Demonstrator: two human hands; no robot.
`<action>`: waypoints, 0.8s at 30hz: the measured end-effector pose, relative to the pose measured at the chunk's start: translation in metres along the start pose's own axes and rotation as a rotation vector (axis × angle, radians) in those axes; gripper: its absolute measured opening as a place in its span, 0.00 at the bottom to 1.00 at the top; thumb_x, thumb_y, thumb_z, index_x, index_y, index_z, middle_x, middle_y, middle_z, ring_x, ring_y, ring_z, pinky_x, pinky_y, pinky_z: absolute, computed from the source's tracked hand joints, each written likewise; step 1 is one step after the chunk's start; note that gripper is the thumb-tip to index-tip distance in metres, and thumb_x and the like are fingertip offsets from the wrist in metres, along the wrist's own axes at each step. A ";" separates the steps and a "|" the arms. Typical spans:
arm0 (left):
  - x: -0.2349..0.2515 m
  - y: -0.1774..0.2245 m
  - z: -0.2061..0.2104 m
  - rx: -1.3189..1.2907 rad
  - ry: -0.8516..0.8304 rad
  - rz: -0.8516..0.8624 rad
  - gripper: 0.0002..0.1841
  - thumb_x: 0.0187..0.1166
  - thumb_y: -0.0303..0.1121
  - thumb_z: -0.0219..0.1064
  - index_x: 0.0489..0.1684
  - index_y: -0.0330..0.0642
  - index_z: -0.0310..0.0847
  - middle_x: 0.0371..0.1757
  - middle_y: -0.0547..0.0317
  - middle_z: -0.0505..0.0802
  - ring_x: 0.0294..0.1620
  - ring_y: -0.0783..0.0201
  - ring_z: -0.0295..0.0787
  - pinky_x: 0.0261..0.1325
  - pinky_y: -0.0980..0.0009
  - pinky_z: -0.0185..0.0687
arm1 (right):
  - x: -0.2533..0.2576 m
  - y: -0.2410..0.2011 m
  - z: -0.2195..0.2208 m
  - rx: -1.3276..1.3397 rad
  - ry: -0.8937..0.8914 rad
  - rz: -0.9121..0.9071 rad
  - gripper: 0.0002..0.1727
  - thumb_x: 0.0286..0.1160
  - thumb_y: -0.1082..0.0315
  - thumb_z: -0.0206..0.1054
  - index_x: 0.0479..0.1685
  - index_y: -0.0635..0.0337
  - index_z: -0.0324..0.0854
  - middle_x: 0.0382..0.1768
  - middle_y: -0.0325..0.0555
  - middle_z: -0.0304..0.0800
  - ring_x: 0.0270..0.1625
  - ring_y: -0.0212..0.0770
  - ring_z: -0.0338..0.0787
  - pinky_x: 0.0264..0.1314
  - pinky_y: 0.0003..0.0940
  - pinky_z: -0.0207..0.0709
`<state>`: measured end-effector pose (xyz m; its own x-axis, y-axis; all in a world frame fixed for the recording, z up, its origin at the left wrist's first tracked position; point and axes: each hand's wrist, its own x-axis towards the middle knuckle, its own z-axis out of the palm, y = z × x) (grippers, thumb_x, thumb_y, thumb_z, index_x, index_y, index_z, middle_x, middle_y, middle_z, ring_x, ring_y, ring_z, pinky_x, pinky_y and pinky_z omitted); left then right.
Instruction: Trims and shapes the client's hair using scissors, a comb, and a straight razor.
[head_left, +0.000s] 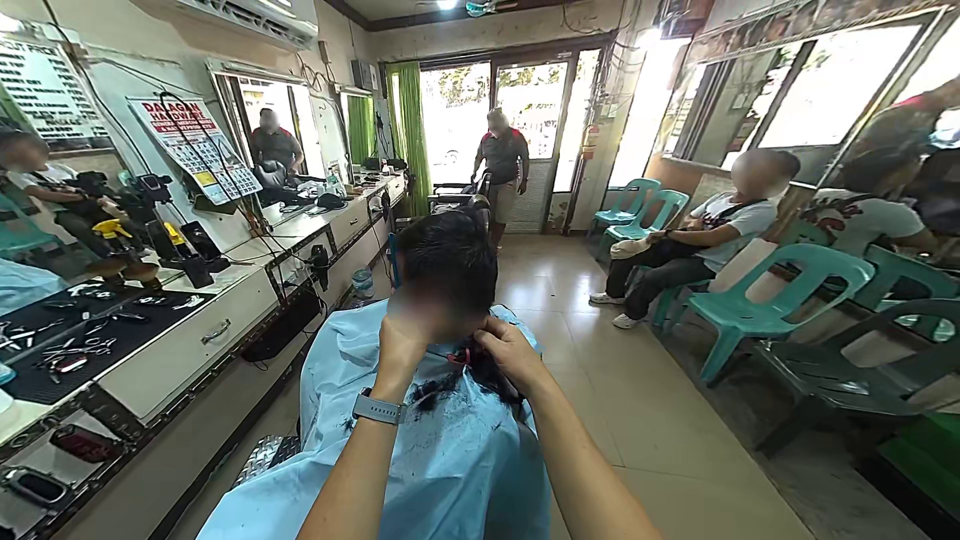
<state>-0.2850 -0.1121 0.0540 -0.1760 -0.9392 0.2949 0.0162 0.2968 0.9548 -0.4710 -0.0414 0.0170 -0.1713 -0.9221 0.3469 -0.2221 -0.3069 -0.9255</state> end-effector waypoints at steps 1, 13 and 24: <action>0.000 0.001 -0.001 0.013 -0.001 0.001 0.09 0.73 0.31 0.79 0.39 0.36 0.84 0.26 0.58 0.93 0.17 0.70 0.78 0.21 0.74 0.69 | 0.000 0.000 0.000 0.007 0.002 0.001 0.13 0.84 0.66 0.58 0.51 0.59 0.88 0.40 0.40 0.91 0.39 0.31 0.87 0.46 0.28 0.81; 0.003 0.003 0.000 -0.006 -0.013 0.023 0.11 0.74 0.35 0.79 0.36 0.37 0.84 0.27 0.59 0.95 0.17 0.72 0.81 0.20 0.76 0.69 | -0.006 0.006 -0.005 -0.009 -0.006 0.008 0.14 0.84 0.65 0.57 0.52 0.59 0.88 0.41 0.39 0.91 0.39 0.30 0.87 0.45 0.28 0.81; 0.000 0.004 -0.001 0.002 -0.003 -0.004 0.10 0.74 0.34 0.79 0.36 0.37 0.85 0.27 0.58 0.95 0.17 0.72 0.80 0.20 0.75 0.68 | -0.009 0.007 -0.002 0.003 -0.001 0.018 0.14 0.84 0.66 0.57 0.52 0.59 0.88 0.41 0.39 0.91 0.38 0.30 0.87 0.44 0.27 0.81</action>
<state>-0.2845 -0.1115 0.0577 -0.1789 -0.9397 0.2913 0.0138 0.2937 0.9558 -0.4728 -0.0349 0.0080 -0.1743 -0.9277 0.3302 -0.2163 -0.2911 -0.9319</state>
